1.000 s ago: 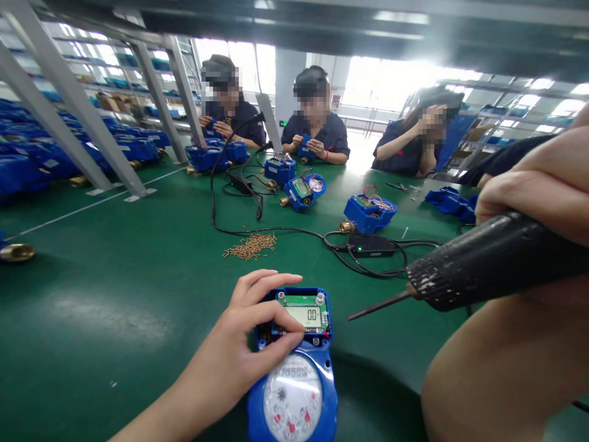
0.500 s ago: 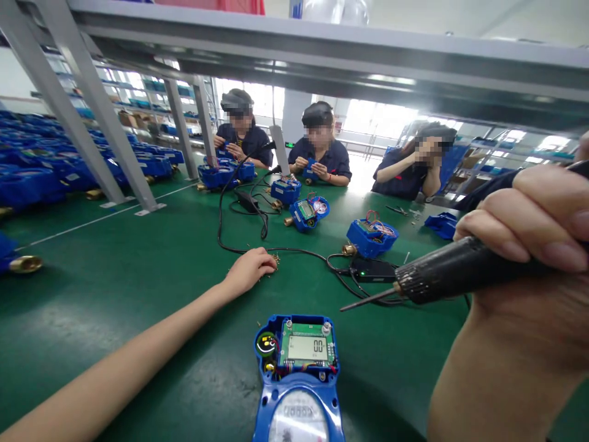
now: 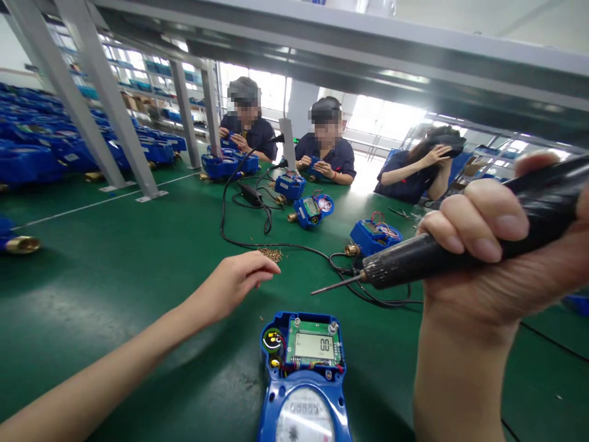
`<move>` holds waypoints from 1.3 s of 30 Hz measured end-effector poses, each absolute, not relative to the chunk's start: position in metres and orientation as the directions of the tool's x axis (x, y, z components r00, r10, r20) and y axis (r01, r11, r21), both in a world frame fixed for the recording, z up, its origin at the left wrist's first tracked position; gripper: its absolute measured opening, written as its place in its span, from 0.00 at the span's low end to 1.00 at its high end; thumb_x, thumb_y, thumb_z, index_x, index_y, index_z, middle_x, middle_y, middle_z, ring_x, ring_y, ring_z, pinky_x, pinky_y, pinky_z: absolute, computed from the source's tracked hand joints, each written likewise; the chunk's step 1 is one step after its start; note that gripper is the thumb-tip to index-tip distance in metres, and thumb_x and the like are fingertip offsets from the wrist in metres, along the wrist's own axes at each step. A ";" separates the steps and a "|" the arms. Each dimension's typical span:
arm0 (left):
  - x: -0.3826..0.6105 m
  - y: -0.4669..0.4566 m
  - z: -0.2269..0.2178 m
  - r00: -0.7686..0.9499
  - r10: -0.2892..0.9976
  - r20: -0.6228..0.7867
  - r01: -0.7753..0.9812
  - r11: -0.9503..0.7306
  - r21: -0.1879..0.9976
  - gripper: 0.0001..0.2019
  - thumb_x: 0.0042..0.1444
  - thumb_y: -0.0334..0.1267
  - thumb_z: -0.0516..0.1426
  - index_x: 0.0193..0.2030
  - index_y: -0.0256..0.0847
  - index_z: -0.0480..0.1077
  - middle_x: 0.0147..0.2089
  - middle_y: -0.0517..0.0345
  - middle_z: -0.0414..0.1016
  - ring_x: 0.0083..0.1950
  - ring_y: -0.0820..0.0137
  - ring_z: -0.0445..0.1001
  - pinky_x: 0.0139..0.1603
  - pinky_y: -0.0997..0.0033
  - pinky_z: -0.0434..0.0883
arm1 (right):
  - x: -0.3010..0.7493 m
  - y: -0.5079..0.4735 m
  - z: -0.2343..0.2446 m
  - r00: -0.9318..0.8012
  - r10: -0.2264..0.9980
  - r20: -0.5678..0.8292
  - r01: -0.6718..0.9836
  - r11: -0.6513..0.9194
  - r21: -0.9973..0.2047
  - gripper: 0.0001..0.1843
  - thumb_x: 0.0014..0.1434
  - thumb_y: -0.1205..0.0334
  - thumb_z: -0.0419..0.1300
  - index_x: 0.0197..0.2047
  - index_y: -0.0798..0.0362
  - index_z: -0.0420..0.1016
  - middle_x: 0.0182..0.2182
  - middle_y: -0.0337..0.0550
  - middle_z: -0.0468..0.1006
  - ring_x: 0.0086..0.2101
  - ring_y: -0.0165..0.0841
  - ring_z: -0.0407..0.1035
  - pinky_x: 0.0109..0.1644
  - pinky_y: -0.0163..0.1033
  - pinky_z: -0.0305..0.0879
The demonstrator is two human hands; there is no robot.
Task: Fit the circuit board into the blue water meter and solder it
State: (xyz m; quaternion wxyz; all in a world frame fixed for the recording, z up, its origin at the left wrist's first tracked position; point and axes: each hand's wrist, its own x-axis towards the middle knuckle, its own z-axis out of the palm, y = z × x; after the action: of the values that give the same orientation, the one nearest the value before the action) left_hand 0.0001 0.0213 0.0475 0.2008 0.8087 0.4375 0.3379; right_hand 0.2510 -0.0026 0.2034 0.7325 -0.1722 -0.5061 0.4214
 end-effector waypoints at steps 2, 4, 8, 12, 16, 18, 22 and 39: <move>0.002 -0.002 0.053 0.414 0.824 0.387 0.517 -0.563 0.644 0.10 0.66 0.30 0.53 0.40 0.42 0.75 0.39 0.60 0.77 0.41 0.70 0.74 0.43 0.71 0.70 | 0.234 0.000 0.202 0.105 0.771 0.629 -0.472 0.595 -0.650 0.17 0.48 0.57 0.71 0.35 0.52 0.68 0.14 0.23 0.59 0.14 0.17 0.47 0.16 0.25 0.51; 0.007 -0.018 0.054 0.405 0.817 0.409 0.481 -0.572 0.665 0.09 0.66 0.30 0.54 0.37 0.41 0.74 0.37 0.61 0.75 0.39 0.71 0.73 0.41 0.73 0.69 | 0.217 0.005 0.202 0.020 0.790 0.612 -0.499 0.539 -0.679 0.17 0.49 0.59 0.71 0.35 0.52 0.67 0.14 0.24 0.58 0.14 0.18 0.47 0.17 0.28 0.49; 0.014 -0.028 0.051 0.360 0.811 0.461 0.439 -0.583 0.684 0.08 0.65 0.31 0.57 0.33 0.39 0.69 0.34 0.62 0.69 0.35 0.73 0.70 0.36 0.74 0.67 | 0.193 0.011 0.206 -0.093 0.802 0.590 -0.523 0.465 -0.715 0.15 0.51 0.59 0.70 0.35 0.51 0.67 0.15 0.24 0.57 0.14 0.19 0.47 0.17 0.32 0.46; 0.012 -0.030 0.052 0.361 0.752 0.552 0.401 -0.659 0.636 0.08 0.68 0.33 0.53 0.37 0.40 0.69 0.36 0.60 0.69 0.37 0.72 0.70 0.38 0.73 0.68 | 0.186 0.011 0.211 -0.110 0.824 0.556 -0.487 0.443 -0.752 0.16 0.50 0.59 0.71 0.35 0.51 0.67 0.14 0.24 0.56 0.14 0.19 0.47 0.17 0.33 0.45; 0.009 -0.031 0.056 0.390 0.723 0.571 0.394 -0.691 0.606 0.09 0.70 0.30 0.49 0.38 0.38 0.68 0.38 0.58 0.71 0.38 0.71 0.71 0.38 0.73 0.69 | 0.184 0.010 0.214 -0.101 0.827 0.554 -0.467 0.452 -0.760 0.17 0.50 0.54 0.70 0.34 0.52 0.67 0.13 0.23 0.56 0.13 0.18 0.47 0.16 0.32 0.43; 0.010 -0.032 0.056 0.386 0.734 0.558 0.417 -0.679 0.605 0.09 0.69 0.31 0.51 0.36 0.38 0.67 0.36 0.59 0.70 0.36 0.71 0.71 0.36 0.73 0.69 | 0.181 0.010 0.215 -0.116 0.823 0.556 -0.457 0.453 -0.766 0.18 0.52 0.51 0.69 0.34 0.52 0.67 0.13 0.24 0.56 0.13 0.18 0.47 0.16 0.31 0.42; 0.014 -0.032 0.053 0.372 0.755 0.540 0.468 -0.655 0.594 0.11 0.68 0.35 0.53 0.32 0.39 0.65 0.33 0.60 0.69 0.33 0.71 0.69 0.32 0.72 0.67 | 0.175 0.006 0.217 -0.146 0.832 0.536 -0.414 0.441 -0.796 0.20 0.52 0.47 0.69 0.34 0.51 0.68 0.12 0.24 0.56 0.12 0.19 0.45 0.15 0.33 0.41; 0.020 -0.053 0.039 0.479 0.877 -0.041 0.172 -0.048 0.984 0.50 0.45 0.54 0.70 0.72 0.49 0.52 0.72 0.46 0.59 0.71 0.48 0.60 0.71 0.44 0.59 | 0.176 0.011 0.211 -0.219 0.835 0.504 -0.234 0.457 -0.858 0.14 0.51 0.54 0.66 0.34 0.50 0.67 0.13 0.26 0.56 0.11 0.21 0.45 0.13 0.31 0.44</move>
State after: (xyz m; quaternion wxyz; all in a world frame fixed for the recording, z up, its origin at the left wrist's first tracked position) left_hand 0.0196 -0.0526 0.0391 0.5605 0.6523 0.4020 0.3141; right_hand 0.1764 0.0111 0.2110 0.5775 -0.2391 -0.6283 0.4632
